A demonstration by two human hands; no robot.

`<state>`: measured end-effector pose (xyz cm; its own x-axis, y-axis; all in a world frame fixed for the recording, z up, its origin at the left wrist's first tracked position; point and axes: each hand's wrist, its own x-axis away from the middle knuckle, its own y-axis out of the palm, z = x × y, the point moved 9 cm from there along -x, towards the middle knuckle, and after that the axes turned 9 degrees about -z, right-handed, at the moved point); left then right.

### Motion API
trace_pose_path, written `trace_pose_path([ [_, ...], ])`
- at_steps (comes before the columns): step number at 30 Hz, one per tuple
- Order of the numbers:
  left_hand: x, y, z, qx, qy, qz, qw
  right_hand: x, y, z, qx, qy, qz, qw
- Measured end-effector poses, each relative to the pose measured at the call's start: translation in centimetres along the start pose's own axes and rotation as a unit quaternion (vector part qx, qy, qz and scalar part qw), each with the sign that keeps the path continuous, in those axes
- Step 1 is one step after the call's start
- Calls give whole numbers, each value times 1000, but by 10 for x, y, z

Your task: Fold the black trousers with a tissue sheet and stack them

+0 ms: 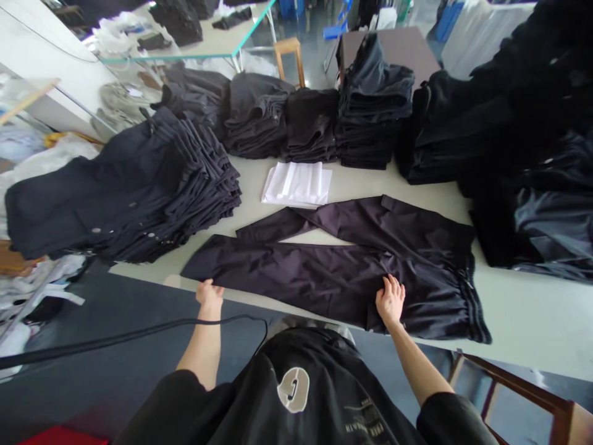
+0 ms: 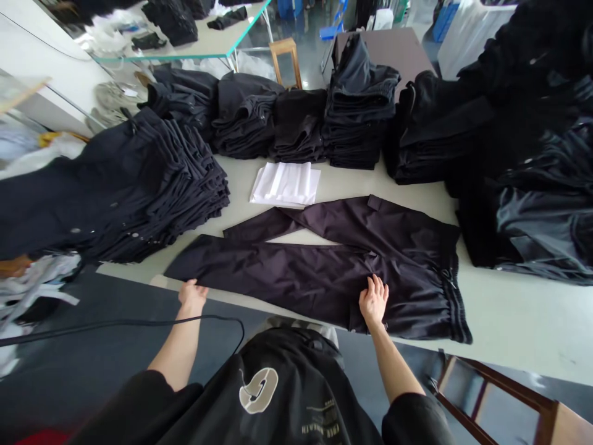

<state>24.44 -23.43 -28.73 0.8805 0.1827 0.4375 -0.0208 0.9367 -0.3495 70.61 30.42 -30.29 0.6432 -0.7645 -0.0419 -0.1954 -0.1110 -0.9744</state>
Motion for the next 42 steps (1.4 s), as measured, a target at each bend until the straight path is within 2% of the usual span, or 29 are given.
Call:
trace_pose_path([
  [2,6,-5,-31,-26,-71,17,997,1,0,2,8,3,-4,1000],
  [3,7,-7,-41,-35,-94,22,995,1,-1,4,11,5,-6,1000],
  [5,8,-10,-49,-64,-119,28,990,2,-2,9,16,9,-12,1000],
  [7,3,-14,-49,-102,-126,26,986,3,-4,14,24,12,-20,999],
  [11,-12,-28,-31,-208,-111,11,972,4,-11,12,52,26,-37,998],
  [13,-23,-29,-8,-270,-79,21,959,4,-15,3,64,54,-39,996],
  [15,-36,-18,25,-317,-28,30,947,4,-18,-10,66,81,-39,994],
  [17,-51,14,70,-373,60,21,926,1,-17,-29,51,83,-48,994],
  [19,-63,66,117,-429,164,-13,888,-4,-13,-47,27,76,-74,994],
  [21,-70,125,151,-468,243,-73,847,-9,-7,-56,9,93,-112,989],
  [23,-75,179,165,-493,262,-143,817,-11,-2,-58,9,129,-149,980],
  [25,-78,221,165,-519,256,-194,792,-9,1,-61,20,156,-179,971],
  [27,-77,248,162,-535,247,-225,776,-6,3,-66,34,169,-200,964],
  [29,-72,263,165,-534,259,-249,765,0,4,-70,44,180,-219,958],
  [31,-65,262,180,-521,293,-262,757,7,6,-73,57,188,-234,952],
  [33,-57,243,204,-497,346,-249,756,15,8,-75,69,191,-246,948],
  [35,-50,206,233,-461,411,-186,764,22,9,-76,71,193,-250,946],
  [37,-44,160,250,-429,463,-88,771,27,10,-76,68,197,-247,946],
  [39,-46,126,243,-440,469,-33,765,32,11,-76,67,205,-242,946],
  [40,-51,119,231,-467,449,-33,761,34,11,-75,67,210,-241,945],
  [42,-68,115,195,-544,366,-71,752,37,11,-75,66,217,-241,944],
])
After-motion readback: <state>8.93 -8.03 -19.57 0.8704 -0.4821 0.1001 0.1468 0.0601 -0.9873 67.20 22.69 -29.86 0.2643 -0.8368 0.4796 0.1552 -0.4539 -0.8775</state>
